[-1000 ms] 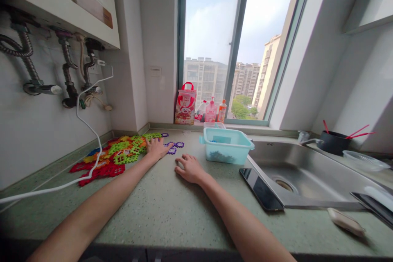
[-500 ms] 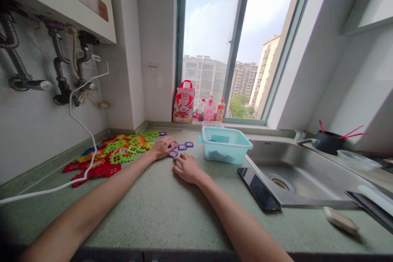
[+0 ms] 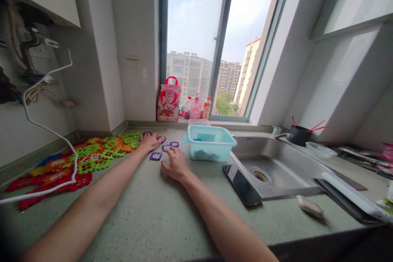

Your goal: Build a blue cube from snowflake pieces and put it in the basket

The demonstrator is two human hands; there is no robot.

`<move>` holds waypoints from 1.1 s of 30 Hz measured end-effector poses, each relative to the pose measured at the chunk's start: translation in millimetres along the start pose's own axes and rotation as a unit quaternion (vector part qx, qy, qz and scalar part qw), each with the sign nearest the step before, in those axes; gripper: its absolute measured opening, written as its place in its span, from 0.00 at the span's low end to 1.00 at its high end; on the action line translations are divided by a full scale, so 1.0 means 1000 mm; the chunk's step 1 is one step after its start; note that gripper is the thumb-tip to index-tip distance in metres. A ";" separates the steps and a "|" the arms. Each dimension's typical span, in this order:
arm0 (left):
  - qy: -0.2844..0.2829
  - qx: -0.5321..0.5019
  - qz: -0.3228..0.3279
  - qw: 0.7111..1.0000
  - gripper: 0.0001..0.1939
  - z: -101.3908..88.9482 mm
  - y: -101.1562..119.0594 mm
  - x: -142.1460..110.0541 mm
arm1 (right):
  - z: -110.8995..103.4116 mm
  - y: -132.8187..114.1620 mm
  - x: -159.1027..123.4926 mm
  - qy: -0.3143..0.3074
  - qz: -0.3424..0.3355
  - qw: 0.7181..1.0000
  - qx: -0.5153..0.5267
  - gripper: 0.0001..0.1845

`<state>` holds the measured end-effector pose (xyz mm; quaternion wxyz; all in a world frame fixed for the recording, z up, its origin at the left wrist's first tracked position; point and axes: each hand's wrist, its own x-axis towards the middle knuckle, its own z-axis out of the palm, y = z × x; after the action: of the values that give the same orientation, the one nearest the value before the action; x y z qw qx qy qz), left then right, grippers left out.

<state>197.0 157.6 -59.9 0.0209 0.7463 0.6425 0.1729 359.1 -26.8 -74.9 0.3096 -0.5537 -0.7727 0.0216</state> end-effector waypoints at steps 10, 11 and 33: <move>0.057 0.035 0.019 0.998 0.37 -0.007 -0.002 -0.038 | 0.017 0.027 0.055 -0.024 0.091 0.993 -0.066 0.34; 0.074 0.037 0.020 0.996 0.37 -0.010 -0.001 -0.045 | 0.018 0.027 0.060 -0.031 0.095 0.992 -0.071 0.33; 0.021 -0.190 0.308 0.932 0.18 -0.069 -0.050 -0.191 | 0.023 0.013 0.081 -0.120 0.128 0.982 -0.071 0.34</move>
<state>107.8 -31.8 -51.8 0.0939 0.8858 0.3366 0.3053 342.3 55.5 -61.4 0.1694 -0.6618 -0.7267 0.0722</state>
